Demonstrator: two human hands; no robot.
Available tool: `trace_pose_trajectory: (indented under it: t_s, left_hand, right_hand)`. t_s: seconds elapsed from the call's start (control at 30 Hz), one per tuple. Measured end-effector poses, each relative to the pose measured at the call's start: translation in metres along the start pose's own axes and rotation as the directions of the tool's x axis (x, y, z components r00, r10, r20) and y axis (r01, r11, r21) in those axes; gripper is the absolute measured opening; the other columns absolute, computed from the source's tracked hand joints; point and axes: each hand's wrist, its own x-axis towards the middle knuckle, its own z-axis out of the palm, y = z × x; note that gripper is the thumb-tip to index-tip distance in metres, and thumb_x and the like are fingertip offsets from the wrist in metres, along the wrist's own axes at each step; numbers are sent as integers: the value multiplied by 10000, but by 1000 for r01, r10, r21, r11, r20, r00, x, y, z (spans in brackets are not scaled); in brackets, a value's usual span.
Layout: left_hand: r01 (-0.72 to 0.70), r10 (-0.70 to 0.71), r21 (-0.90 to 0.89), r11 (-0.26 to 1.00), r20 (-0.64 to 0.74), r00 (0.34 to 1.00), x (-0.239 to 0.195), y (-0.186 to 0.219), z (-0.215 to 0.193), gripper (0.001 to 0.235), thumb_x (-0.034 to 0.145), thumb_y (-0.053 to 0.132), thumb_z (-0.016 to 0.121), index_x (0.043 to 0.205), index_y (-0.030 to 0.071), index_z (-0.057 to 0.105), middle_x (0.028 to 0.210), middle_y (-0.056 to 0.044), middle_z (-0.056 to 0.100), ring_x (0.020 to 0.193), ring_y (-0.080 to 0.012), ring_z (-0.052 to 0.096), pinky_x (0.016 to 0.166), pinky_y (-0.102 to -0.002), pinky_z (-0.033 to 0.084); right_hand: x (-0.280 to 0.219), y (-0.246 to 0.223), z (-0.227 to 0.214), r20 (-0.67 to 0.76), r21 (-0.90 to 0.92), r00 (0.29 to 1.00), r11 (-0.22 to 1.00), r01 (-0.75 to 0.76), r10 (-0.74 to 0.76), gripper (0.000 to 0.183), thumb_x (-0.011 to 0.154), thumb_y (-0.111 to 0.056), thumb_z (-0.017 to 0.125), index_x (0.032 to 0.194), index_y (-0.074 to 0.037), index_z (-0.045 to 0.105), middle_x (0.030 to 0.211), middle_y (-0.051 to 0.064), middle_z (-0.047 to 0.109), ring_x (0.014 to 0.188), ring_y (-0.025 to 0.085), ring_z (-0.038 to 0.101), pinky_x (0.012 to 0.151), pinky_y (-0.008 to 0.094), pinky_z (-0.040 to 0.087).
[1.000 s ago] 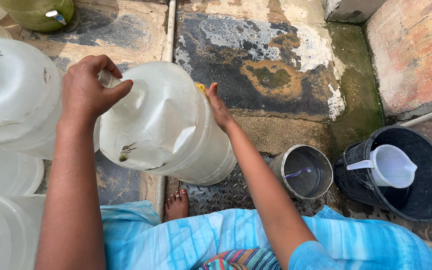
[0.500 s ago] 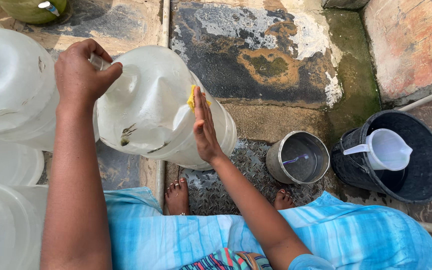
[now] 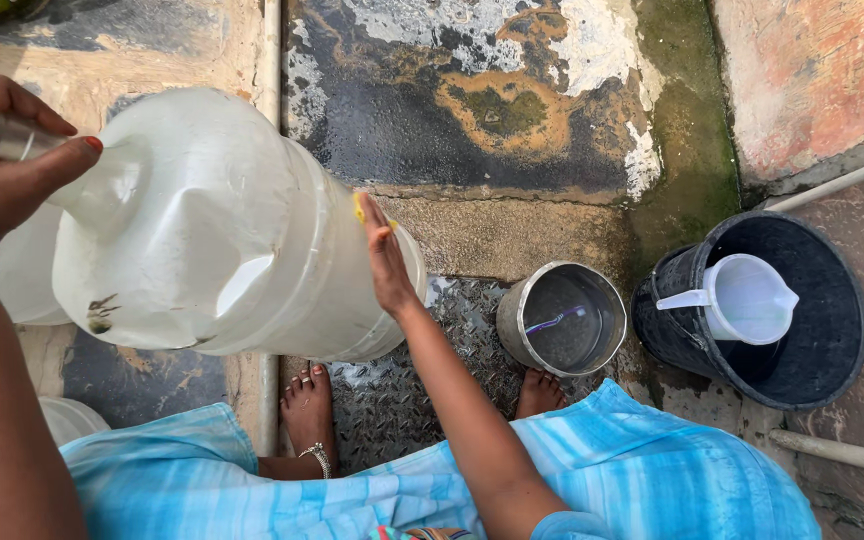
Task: The person scrubs the inside neck of a large plastic water jug with a toothbrush and wipes the exterior surface of the jug using a yellow sponge.
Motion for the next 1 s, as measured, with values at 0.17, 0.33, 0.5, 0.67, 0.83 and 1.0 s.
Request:
trace_pose_trajectory:
  t_s: [0.17,0.33,0.5,0.67,0.83,1.0]
  left_hand:
    - [-72,44,194,978,149,988,14,-79,5,372,1004,202,794,1104,-107,612,847,-286,682,804,-347,731,809,-469,627]
    - [-4,-42,223,975,203,978,17,-121,-1,321,1101,221,733,1098,-74,607,894,-281,702,812,-325,744,795,-428,639]
    - [75,-90,135,988,108,990,15,-91,3,276,1072,187,735,1088,-53,599,929,-290,698,848,-330,733,829,-443,635]
    - [192,-189,81,978,-43,981,5,-36,9,246,977,132,800,1079,0,619,969,-225,721,899,-301,751,814,-404,636]
    - [318,-312,41,947,-110,944,-2,6,19,290,966,187,860,1068,41,631,973,-185,724,806,-235,738,691,-366,620]
    - [332,-327,32,943,-116,938,2,17,19,352,949,225,896,1079,59,615,949,-173,716,788,-207,723,652,-350,603]
  right_hand:
    - [-4,-18,16,29,-104,982,977,187,-185,1049,925,-845,-39,1668,-135,170,1749,130,198,1639,288,149,1348,462,96]
    - [-4,87,-37,-30,51,872,872,-487,489,1165,770,-904,-35,1627,-161,231,1684,136,237,1552,305,217,1256,507,150]
    - [-35,163,-50,233,758,770,385,-527,594,1319,725,-987,28,1567,-33,376,1555,224,490,1436,356,463,1197,505,329]
    - [-23,148,-78,116,783,771,420,-458,626,1330,685,-979,20,1571,-42,345,1525,211,510,1420,352,471,1138,561,367]
    - [-7,101,-100,-120,451,862,801,-394,492,1200,739,-922,62,1625,-118,154,1660,201,256,1492,374,347,1191,584,326]
    - [3,23,-61,-218,-257,965,945,-200,145,1075,860,-872,-70,1636,-195,241,1737,128,166,1609,350,103,1296,534,14]
